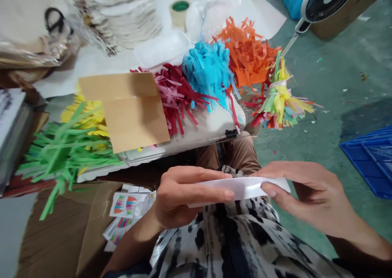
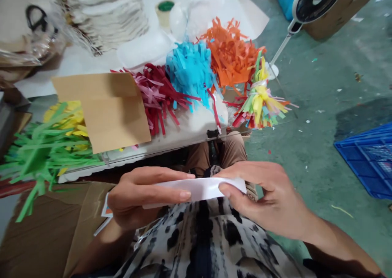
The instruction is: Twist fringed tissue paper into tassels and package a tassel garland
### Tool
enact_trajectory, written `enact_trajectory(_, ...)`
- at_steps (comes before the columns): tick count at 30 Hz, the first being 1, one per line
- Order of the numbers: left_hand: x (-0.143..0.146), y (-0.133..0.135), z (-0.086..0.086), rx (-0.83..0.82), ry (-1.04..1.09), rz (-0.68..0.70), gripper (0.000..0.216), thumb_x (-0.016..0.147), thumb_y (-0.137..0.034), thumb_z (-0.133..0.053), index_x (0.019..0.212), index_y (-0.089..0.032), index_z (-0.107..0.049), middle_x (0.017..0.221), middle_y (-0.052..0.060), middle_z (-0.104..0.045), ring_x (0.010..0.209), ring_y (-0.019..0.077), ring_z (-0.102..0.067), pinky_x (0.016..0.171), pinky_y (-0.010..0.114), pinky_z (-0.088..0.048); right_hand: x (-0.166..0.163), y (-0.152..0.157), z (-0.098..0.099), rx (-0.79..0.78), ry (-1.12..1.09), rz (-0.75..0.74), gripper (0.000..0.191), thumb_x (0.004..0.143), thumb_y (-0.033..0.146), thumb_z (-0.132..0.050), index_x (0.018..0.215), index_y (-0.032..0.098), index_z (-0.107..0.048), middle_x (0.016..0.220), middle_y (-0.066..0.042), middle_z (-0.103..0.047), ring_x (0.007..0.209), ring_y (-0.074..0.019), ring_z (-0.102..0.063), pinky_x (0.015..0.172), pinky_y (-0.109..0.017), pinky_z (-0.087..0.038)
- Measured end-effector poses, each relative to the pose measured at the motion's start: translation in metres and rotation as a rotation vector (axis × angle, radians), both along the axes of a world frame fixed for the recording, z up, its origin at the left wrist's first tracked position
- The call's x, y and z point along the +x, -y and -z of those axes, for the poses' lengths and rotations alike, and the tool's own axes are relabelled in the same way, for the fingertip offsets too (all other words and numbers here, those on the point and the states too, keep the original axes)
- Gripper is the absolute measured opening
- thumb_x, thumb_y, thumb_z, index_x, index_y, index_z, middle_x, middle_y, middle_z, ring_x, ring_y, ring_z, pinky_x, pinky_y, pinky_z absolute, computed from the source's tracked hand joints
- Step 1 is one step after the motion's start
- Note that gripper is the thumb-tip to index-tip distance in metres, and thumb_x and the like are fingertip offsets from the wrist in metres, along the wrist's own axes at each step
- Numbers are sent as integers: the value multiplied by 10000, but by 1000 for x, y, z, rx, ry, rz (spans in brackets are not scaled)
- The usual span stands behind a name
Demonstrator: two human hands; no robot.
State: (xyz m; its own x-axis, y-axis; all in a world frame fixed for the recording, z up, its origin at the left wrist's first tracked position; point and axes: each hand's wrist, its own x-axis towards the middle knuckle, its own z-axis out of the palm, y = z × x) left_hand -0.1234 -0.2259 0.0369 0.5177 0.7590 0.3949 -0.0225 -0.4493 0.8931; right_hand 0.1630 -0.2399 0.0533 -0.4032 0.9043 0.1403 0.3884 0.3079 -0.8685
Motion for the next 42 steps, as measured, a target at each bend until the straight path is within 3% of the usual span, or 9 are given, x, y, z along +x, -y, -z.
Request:
enact_trajectory(8, 8, -3, 20, 15, 69, -139, 264, 1031, -284, -622, 1133, -295, -864, 1213, 97, -823, 973, 231, -829, 795, 265, -656, 3, -6, 4, 139, 80, 42, 238, 947, 234, -750, 1148, 358, -782, 1006, 25, -840, 804, -217, -801, 680, -327, -641)
enact_trajectory(12, 6, -11, 21, 97, 28, -65, 302, 1037, -301, -580, 1143, -293, -863, 1241, 93, -815, 1016, 246, -821, 870, 302, -651, 6, -6, 9, 142, 67, 68, 260, 947, 243, -761, 1168, 378, -778, 1054, 21, -837, 886, -234, -806, 756, -354, -654)
enact_trajectory(15, 2, -14, 17, -14, -17, 41, 317, 1015, -282, -591, 1206, -297, -842, 1314, 88, -788, 1084, 264, -802, 922, 327, -640, 8, -4, 14, 145, 63, 120, 252, 931, 243, -781, 1131, 396, -781, 1013, 52, -834, 831, -227, -798, 736, -359, -646)
enact_trajectory(18, 1, -13, 15, -232, 4, 99, 382, 972, -342, -659, 1325, -259, -781, 1403, 131, -738, 1263, 331, -726, 1081, 416, -584, 9, -2, 19, 175, 91, 154, 250, 928, 217, -780, 1127, 369, -779, 1032, 43, -832, 838, -217, -794, 753, -348, -638)
enact_trajectory(21, 8, -10, 22, -404, 73, -7, 631, 880, -440, -815, 1466, -260, -668, 1400, 135, -739, 1315, 346, -695, 1144, 458, -548, 6, -2, 21, 239, 118, 132, 275, 928, 192, -771, 1169, 324, -770, 1084, 1, -832, 914, -220, -797, 819, -346, -640)
enact_trajectory(23, 16, -9, 29, -433, 30, -132, 572, 839, -409, -880, 1371, -254, -741, 1299, 104, -794, 1224, 306, -750, 1165, 441, -540, 2, -3, 21, 271, 114, 120, 272, 927, 192, -770, 1174, 307, -770, 1083, -20, -833, 927, -224, -798, 826, -349, -645)
enact_trajectory(27, 26, -7, 35, -441, -52, -249, 213, 889, -335, -847, 1082, -247, -867, 1144, 47, -840, 1108, 262, -800, 1254, 460, -476, -2, -8, 21, 134, 40, 108, 253, 945, 225, -760, 1185, 306, -772, 1099, -25, -825, 956, -213, -790, 844, -340, -644)
enact_trajectory(34, 29, -3, 33, -556, -39, -299, 206, 878, -340, -858, 1072, -271, -869, 1114, 22, -834, 1091, 279, -807, 1264, 514, -475, -5, -4, 37, -30, -173, 168, 198, 980, 248, -720, 1133, 325, -820, 1108, -22, -831, 1063, -237, -777, 964, -403, -643)
enact_trajectory(42, 28, -3, 32, -684, -35, -223, 175, 884, -315, -850, 1054, -278, -869, 1081, 13, -841, 1072, 268, -810, 1315, 537, -393, 2, 0, 39, -139, -167, 205, 191, 963, 234, -751, 1093, 342, -839, 1095, 3, -839, 1070, -222, -791, 894, -334, -655)
